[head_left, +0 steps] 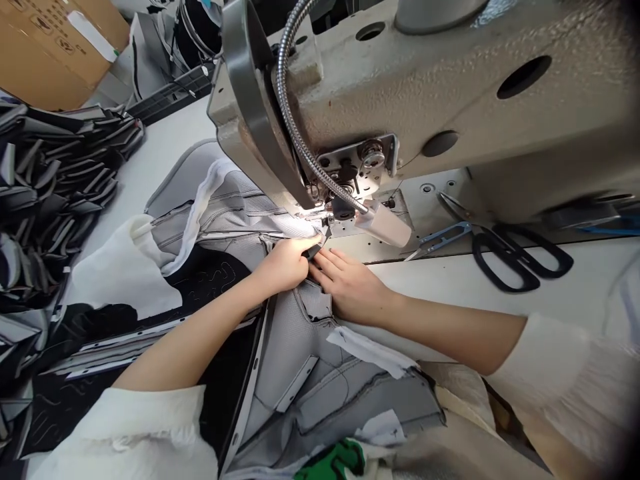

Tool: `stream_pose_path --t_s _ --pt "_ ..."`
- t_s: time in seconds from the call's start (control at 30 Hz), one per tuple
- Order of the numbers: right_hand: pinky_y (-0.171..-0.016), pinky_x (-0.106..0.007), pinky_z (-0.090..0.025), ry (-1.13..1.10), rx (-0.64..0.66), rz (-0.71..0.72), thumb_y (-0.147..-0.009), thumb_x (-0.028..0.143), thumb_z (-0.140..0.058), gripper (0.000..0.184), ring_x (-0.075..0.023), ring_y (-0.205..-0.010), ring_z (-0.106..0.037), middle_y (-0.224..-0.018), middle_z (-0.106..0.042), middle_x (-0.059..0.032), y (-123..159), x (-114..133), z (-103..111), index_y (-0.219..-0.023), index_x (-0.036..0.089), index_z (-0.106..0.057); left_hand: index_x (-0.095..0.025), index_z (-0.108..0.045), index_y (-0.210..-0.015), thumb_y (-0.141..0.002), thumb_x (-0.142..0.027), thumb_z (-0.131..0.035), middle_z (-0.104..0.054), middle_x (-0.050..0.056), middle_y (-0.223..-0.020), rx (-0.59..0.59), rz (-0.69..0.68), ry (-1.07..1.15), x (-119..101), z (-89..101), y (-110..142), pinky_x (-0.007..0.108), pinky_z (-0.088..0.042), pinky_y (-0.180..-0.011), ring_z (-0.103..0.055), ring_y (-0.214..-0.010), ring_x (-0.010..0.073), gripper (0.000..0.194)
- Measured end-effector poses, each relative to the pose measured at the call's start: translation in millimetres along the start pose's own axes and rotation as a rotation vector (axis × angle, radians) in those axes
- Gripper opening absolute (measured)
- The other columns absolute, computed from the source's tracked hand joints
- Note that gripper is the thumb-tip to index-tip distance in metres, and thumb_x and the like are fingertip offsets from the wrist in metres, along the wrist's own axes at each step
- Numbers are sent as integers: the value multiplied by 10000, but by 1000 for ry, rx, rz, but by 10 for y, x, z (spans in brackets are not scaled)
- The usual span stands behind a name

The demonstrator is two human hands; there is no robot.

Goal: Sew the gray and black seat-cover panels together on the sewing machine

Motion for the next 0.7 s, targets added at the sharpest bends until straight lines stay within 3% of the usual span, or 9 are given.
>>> stream_pose_path --t_s 0.17,0.4,0.53,0.7 --pt "-1013 -475 -360 -18 15 38 -805 139 -429 467 -330 -1155 -488 -1189 -545 -254 -39 12 -30 -1224 -47 -517 -130 -559 -1280 -707 -32 -396 -569 63 -1295 3 -2 -41 -44 9 9 275 -364 -1084 -515 -1224 179 603" --pt "-1052 -527 -312 -87 34 154 -813 206 -483 338 -338 -1196 -449 -1171 -549 -230 -57 54 -61 -1062 36 -638 -149 -546 -1289 -721 -79 -428 -597 47 -1269 -140 -50 -179 -107 26 94 271 -421 -1035 -567 -1153 197 585" --pt "-1053 -583 -283 -94 109 130 -761 292 -551 425 -384 -1216 -418 -1165 -552 -236 -86 50 -117 -1087 39 -651 -186 -598 -1214 -733 -210 -532 -665 36 -1151 -100 -86 -171 -97 46 63 273 -462 -968 -607 -1073 213 486" --pt "-1077 -553 -265 -132 129 174 -716 286 -592 306 -354 -1155 -463 -1088 -584 -205 -84 33 -108 -911 87 -720 -192 -636 -1126 -764 -212 -482 -681 43 -1103 -62 -75 -166 -105 51 1 268 -467 -916 -621 -1013 200 394"
Point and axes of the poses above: each hand's wrist, its own y-axis away from the middle knuckle, its own z-axis out of the back of the hand, x = y × z, the point moved 5 cm from there along -y, towards the middle knuckle
